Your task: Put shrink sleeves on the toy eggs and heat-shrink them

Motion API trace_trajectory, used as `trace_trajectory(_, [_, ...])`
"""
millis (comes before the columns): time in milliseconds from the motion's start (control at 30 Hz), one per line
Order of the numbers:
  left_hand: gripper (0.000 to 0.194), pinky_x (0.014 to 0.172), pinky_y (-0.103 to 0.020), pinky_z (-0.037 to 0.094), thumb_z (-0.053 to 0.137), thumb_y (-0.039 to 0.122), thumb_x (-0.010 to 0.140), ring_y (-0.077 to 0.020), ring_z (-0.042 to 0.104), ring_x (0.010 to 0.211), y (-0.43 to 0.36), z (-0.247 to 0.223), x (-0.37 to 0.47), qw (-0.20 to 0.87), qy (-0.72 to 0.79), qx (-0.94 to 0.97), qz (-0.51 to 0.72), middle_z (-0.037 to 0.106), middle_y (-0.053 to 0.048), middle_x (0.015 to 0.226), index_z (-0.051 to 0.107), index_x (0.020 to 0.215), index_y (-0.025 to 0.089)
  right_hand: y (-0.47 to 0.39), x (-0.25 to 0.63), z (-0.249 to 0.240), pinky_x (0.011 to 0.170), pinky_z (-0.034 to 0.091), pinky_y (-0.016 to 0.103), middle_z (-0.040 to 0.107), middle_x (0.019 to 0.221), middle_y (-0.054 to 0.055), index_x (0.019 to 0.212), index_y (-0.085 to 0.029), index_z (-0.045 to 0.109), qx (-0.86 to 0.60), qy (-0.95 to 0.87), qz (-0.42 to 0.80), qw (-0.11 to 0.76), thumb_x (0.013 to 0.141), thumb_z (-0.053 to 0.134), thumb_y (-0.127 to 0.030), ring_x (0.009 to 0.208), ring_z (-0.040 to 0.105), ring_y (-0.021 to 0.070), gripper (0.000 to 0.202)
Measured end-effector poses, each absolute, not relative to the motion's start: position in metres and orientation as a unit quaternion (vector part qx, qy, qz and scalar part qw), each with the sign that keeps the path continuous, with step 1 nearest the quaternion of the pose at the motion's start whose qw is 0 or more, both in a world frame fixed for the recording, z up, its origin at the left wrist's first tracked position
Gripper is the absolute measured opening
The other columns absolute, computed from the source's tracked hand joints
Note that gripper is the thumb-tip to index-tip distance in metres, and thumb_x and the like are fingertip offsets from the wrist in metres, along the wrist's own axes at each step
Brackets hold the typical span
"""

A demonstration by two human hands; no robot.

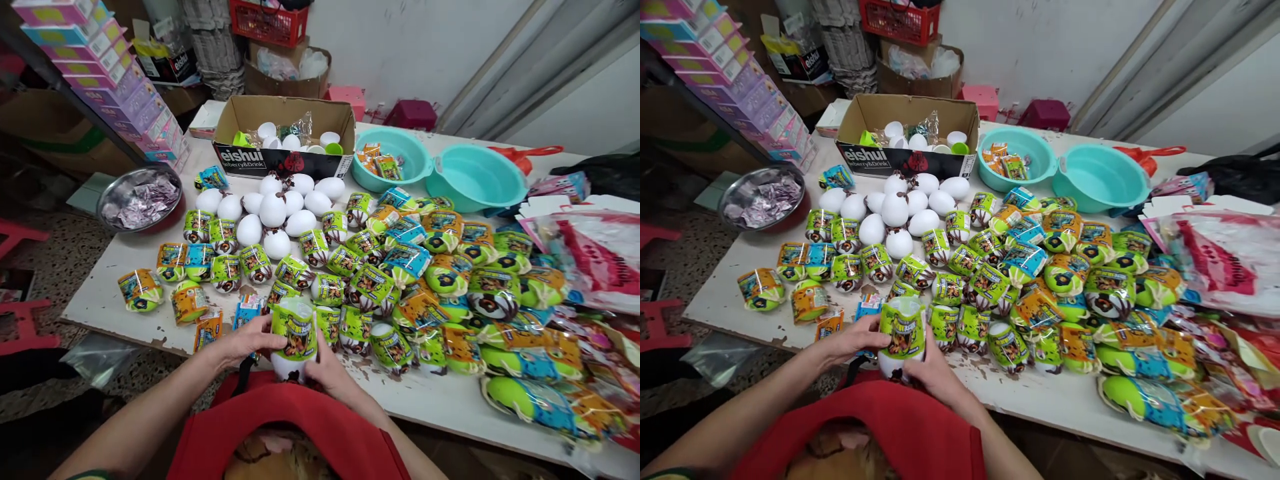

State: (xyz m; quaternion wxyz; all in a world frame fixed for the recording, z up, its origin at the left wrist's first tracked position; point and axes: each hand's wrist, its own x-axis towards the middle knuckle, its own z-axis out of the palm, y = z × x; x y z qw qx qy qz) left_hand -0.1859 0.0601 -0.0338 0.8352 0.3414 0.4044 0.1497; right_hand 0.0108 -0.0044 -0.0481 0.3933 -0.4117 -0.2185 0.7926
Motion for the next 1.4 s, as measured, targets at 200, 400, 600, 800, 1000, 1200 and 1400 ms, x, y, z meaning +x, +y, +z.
trace_trajectory(200, [0.067,0.091,-0.039,0.044,0.083,0.038,0.061,-0.0263,0.064,0.097,0.05,-0.037,-0.182,0.842,0.393,0.339,0.146,0.072,-0.009,0.103,0.06,0.12,0.016,-0.003,0.023,-0.045,0.095,0.045,0.044,0.067,0.111,0.009,0.115,-0.02,0.058,-0.436,-0.231,0.795,0.353,0.057,0.083,-0.046,0.101,0.063,0.0279,0.068])
trace_trajectory(400, [0.063,0.089,-0.036,0.045,0.081,0.045,0.06,-0.0255,0.062,0.098,0.032,-0.042,-0.182,0.842,0.396,0.344,0.123,0.072,-0.007,0.103,0.064,0.113,0.017,-0.014,0.023,-0.048,0.092,0.046,0.041,0.069,0.104,0.008,0.108,-0.019,0.062,-0.473,-0.271,0.782,0.302,0.053,0.081,-0.055,0.099,0.063,0.0282,0.068])
trace_trajectory(600, [0.054,0.075,-0.029,0.049,0.073,0.047,0.066,-0.0222,0.066,0.089,0.04,-0.06,-0.199,0.736,0.512,0.436,0.08,0.072,-0.006,0.099,0.065,0.111,0.019,-0.007,0.036,-0.056,0.072,0.053,0.037,0.071,0.089,0.006,0.096,-0.019,0.066,-0.504,-0.238,0.78,0.286,0.053,0.083,-0.046,0.077,0.065,0.0249,0.053])
trace_trajectory(800, [0.034,0.069,-0.03,0.04,0.057,0.046,0.08,-0.0291,0.062,0.093,0.049,-0.121,-0.266,0.422,0.783,0.456,0.02,0.069,-0.014,0.088,0.066,0.084,0.014,0.08,0.086,-0.072,0.073,0.056,0.033,0.071,0.087,0.005,0.085,-0.017,0.063,-0.55,-0.091,0.675,0.484,0.06,0.08,-0.027,0.078,0.066,0.0198,0.031])
trace_trajectory(1000, [0.02,0.061,-0.027,0.033,0.058,0.032,0.082,-0.0217,0.061,0.074,0.037,-0.156,-0.27,0.34,0.807,0.482,-0.041,0.066,-0.006,0.072,0.06,0.068,0.018,0.176,0.1,-0.09,0.076,0.058,0.038,0.069,0.084,-0.002,0.084,-0.021,0.06,-0.558,0.028,0.605,0.568,0.075,0.065,-0.02,0.083,0.065,0.0158,0.01])
trace_trajectory(1200, [0.014,0.061,-0.027,0.032,0.052,0.026,0.086,-0.0232,0.062,0.075,0.033,-0.156,-0.271,0.305,0.809,0.5,-0.047,0.069,-0.009,0.076,0.063,0.079,0.019,0.215,0.107,-0.102,0.069,0.055,0.033,0.062,0.074,-0.005,0.077,-0.023,0.052,-0.626,0.026,0.543,0.559,0.077,0.063,-0.027,0.073,0.06,0.0129,0.012])
trace_trajectory(1400, [0.023,0.066,-0.027,0.034,0.047,0.032,0.09,-0.0224,0.061,0.081,0.031,-0.146,-0.282,0.294,0.806,0.514,-0.014,0.068,-0.008,0.082,0.061,0.078,0.019,0.179,0.078,-0.071,0.076,0.053,0.033,0.061,0.101,0.0,0.097,-0.024,0.055,-0.689,-0.033,0.418,0.591,0.075,0.065,-0.037,0.089,0.06,0.0149,0.027])
